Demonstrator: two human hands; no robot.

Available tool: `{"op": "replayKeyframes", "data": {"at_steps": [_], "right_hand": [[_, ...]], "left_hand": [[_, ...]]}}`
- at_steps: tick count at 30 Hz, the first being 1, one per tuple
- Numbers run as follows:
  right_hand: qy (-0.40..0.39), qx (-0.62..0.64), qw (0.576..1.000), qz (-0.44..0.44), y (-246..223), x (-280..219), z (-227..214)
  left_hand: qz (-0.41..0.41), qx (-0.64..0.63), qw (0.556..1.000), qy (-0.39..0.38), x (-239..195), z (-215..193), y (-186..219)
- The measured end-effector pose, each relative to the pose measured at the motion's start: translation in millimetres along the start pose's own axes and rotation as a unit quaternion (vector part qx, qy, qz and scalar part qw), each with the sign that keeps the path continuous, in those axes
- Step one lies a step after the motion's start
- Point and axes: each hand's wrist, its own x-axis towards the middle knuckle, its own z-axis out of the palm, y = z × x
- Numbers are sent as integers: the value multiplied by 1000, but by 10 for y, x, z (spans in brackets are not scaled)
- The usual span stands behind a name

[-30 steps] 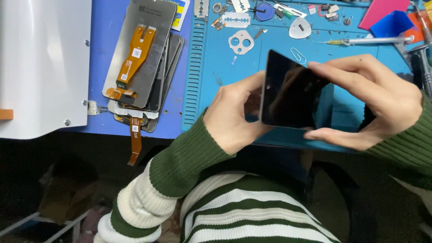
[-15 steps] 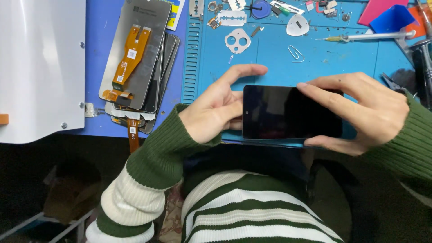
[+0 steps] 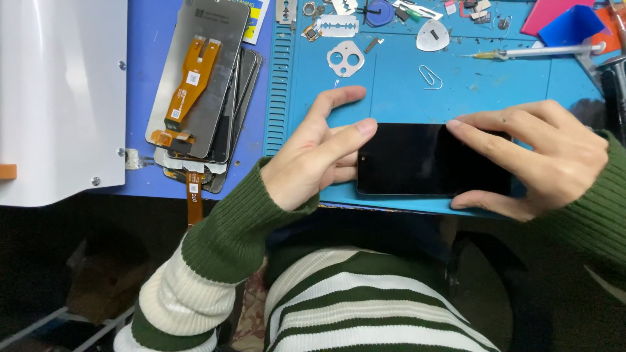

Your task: Cleaning and prepping a smartphone screen using a cloth and liquid.

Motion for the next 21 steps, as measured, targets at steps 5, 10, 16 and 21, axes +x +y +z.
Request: {"op": "replayKeyframes", "data": {"at_steps": [5, 10, 16, 21], "right_hand": [[-21, -22, 999, 34, 3, -121, -21], [3, -13, 999, 29, 20, -163, -8], [9, 10, 999, 48, -33, -177, -59], [10, -14, 999, 42, 295, -221, -346]], "left_hand": [[68, 145, 985, 64, -163, 64, 3], [292, 384, 867, 123, -293, 153, -63], [420, 657, 623, 65, 69, 100, -379], [446, 684, 575, 53, 217, 178, -398]]}}
